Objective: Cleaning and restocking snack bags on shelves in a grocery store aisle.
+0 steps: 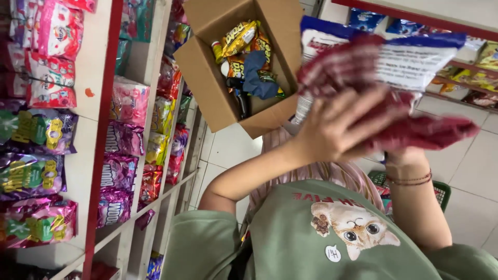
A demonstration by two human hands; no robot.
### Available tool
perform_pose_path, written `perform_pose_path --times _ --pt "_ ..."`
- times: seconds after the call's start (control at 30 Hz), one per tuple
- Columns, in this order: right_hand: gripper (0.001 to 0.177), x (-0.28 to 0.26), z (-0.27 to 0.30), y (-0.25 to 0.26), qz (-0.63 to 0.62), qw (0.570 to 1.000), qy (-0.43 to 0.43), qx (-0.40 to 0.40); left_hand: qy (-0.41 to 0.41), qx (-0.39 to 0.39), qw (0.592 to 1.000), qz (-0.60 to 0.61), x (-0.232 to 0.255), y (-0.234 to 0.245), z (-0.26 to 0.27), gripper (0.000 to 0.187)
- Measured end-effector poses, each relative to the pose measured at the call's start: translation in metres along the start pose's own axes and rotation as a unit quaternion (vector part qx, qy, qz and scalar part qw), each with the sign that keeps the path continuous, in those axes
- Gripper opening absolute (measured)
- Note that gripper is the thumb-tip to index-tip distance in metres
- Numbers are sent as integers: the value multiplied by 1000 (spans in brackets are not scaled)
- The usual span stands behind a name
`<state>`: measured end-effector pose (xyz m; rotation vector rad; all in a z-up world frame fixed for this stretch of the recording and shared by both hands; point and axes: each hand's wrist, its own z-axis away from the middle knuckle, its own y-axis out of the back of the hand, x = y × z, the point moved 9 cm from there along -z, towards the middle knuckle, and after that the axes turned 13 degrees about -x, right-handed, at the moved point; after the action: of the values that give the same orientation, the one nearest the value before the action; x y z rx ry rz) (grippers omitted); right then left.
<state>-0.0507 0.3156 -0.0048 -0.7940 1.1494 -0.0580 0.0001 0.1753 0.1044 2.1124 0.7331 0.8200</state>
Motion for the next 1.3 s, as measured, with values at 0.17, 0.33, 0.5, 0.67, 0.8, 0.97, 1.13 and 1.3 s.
perform_pose_path --times 0.17,0.33,0.5,0.67,0.8,0.97,1.13,1.3 --pt "89 19 19 33 71 997 2 -23 243 103 958 115 -113 24 13 50" --pt "89 31 10 46 36 998 29 41 244 93 892 368 -149 31 5 68" --pt "81 24 -14 34 -34 994 60 89 240 69 822 513 -154 8 33 83" --pt "79 24 -20 58 -89 984 107 108 183 -20 885 428 -169 0 80 84" --pt "75 34 -20 72 -83 980 112 143 251 -169 887 349 -261 -75 154 78" --pt "77 57 -26 58 -77 976 79 186 510 -169 826 168 -431 -143 264 73" --pt "79 92 -26 71 -122 969 41 211 470 -87 878 -5 -455 -152 267 84" --pt "79 98 -59 44 -175 968 35 175 439 -129 697 552 -352 -153 165 70"
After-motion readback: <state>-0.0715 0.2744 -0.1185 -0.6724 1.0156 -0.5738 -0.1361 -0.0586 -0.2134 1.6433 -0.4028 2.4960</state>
